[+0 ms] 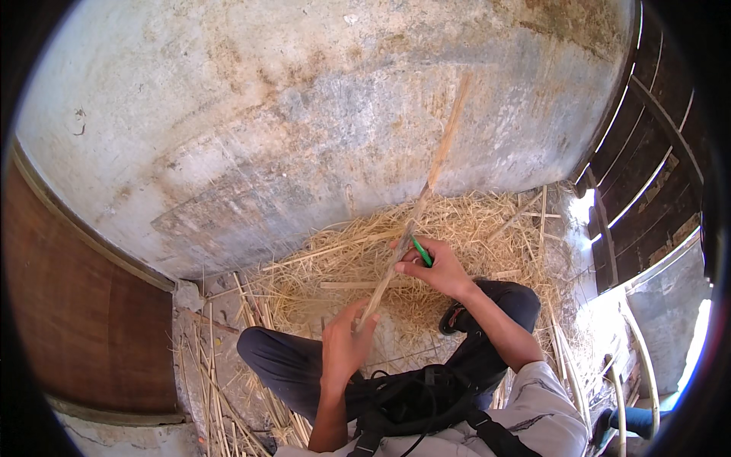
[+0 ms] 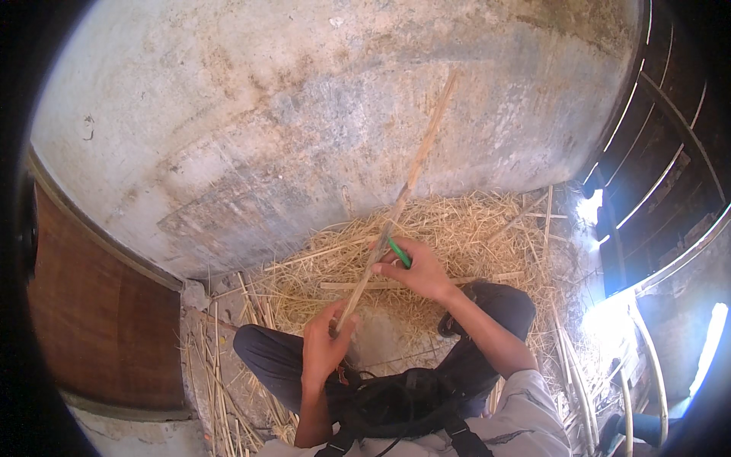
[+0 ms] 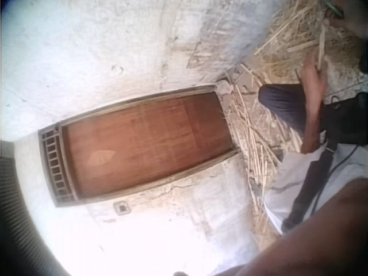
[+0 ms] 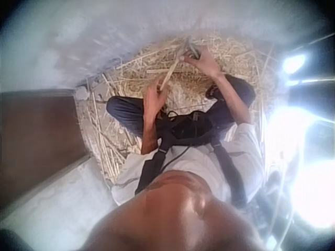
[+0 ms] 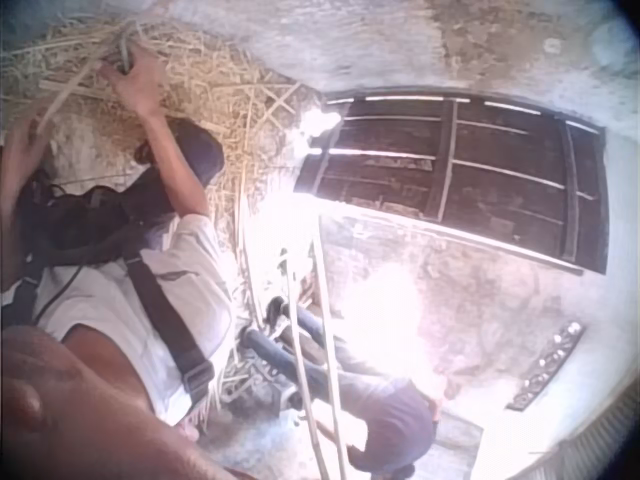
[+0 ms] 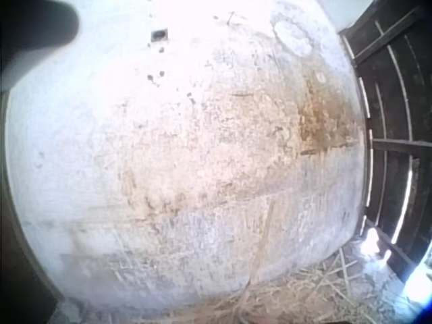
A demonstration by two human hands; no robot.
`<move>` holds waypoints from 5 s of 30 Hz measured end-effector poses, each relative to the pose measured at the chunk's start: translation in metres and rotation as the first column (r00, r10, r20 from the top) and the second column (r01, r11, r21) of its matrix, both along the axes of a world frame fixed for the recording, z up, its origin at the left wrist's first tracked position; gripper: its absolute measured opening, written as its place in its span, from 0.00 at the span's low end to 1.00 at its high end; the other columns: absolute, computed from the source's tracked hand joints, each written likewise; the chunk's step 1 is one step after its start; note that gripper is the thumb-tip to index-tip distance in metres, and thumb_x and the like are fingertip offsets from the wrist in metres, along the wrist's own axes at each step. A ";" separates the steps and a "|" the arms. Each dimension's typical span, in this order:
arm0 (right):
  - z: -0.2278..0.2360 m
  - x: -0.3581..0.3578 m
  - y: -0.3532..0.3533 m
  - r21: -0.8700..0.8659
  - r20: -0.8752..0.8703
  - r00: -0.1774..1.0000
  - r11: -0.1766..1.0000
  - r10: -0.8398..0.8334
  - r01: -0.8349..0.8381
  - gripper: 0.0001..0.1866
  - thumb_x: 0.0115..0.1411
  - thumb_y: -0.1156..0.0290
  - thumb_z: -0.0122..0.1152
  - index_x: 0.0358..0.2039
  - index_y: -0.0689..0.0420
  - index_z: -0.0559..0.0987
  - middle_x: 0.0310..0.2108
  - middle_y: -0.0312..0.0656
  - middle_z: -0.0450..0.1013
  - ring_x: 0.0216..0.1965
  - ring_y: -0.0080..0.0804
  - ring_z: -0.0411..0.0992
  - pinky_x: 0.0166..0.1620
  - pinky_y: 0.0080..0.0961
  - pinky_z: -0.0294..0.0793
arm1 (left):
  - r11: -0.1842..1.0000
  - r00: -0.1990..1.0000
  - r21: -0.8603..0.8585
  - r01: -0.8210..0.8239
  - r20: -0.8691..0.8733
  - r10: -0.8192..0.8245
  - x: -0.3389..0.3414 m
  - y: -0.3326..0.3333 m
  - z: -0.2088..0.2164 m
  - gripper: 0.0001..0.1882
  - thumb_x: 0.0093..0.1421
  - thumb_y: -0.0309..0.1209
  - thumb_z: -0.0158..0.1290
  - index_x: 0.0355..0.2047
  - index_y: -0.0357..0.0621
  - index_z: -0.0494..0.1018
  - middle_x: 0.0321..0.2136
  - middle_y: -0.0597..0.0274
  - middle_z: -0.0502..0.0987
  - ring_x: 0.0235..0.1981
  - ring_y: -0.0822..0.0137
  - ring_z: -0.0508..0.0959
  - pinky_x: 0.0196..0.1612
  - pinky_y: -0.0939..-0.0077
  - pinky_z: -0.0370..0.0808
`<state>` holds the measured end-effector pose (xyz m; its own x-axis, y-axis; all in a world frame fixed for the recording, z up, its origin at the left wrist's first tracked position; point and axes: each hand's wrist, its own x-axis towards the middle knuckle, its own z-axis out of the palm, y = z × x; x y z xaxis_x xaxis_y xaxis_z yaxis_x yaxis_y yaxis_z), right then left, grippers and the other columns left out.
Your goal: The person uses a utility knife and a larger blade to shave and whittle a thin wooden rod. The person holds the rod in one hand and uses the other hand to scrape layers of wood from the surface, creating shavings on the ground.
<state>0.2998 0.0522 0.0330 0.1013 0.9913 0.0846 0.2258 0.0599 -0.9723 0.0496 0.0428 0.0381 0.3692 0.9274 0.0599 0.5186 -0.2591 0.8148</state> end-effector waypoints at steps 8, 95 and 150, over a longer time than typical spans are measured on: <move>0.006 0.000 -0.001 -0.028 -0.032 0.999 1.000 0.007 -0.008 0.26 0.61 0.71 0.74 0.59 0.57 0.80 0.30 0.27 0.78 0.27 0.09 0.64 0.32 0.14 0.63 | 0.999 0.995 0.030 0.019 0.092 -0.022 0.004 0.000 -0.010 0.14 0.66 0.29 0.60 0.49 0.33 0.78 0.39 0.37 0.82 0.43 0.39 0.83 0.46 0.58 0.78; 0.016 -0.009 -0.012 0.232 0.598 0.801 0.956 0.005 -0.179 0.19 0.66 0.52 0.64 0.49 0.53 0.83 0.32 0.48 0.82 0.32 0.48 0.81 0.34 0.41 0.78 | 0.944 0.894 -0.327 -0.039 0.410 0.179 -0.012 -0.016 -0.029 0.19 0.72 0.32 0.56 0.57 0.29 0.76 0.33 0.71 0.77 0.34 0.81 0.71 0.39 0.85 0.70; -0.498 0.044 -0.421 -0.710 0.661 0.671 0.010 -0.336 0.704 0.30 0.52 0.62 0.73 0.52 0.64 0.75 0.53 0.56 0.75 0.56 0.52 0.77 0.56 0.40 0.79 | 0.942 0.724 -0.323 0.093 0.671 0.159 -0.012 -0.018 0.023 0.21 0.73 0.30 0.51 0.63 0.35 0.73 0.27 0.69 0.72 0.16 0.82 0.62 0.18 0.86 0.56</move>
<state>0.3443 -0.3687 -0.4650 0.7858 0.0554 -0.6160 -0.0319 -0.9910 -0.1298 0.0373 0.0251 0.0614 0.3128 0.9497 -0.0122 -0.2051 0.0801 0.9755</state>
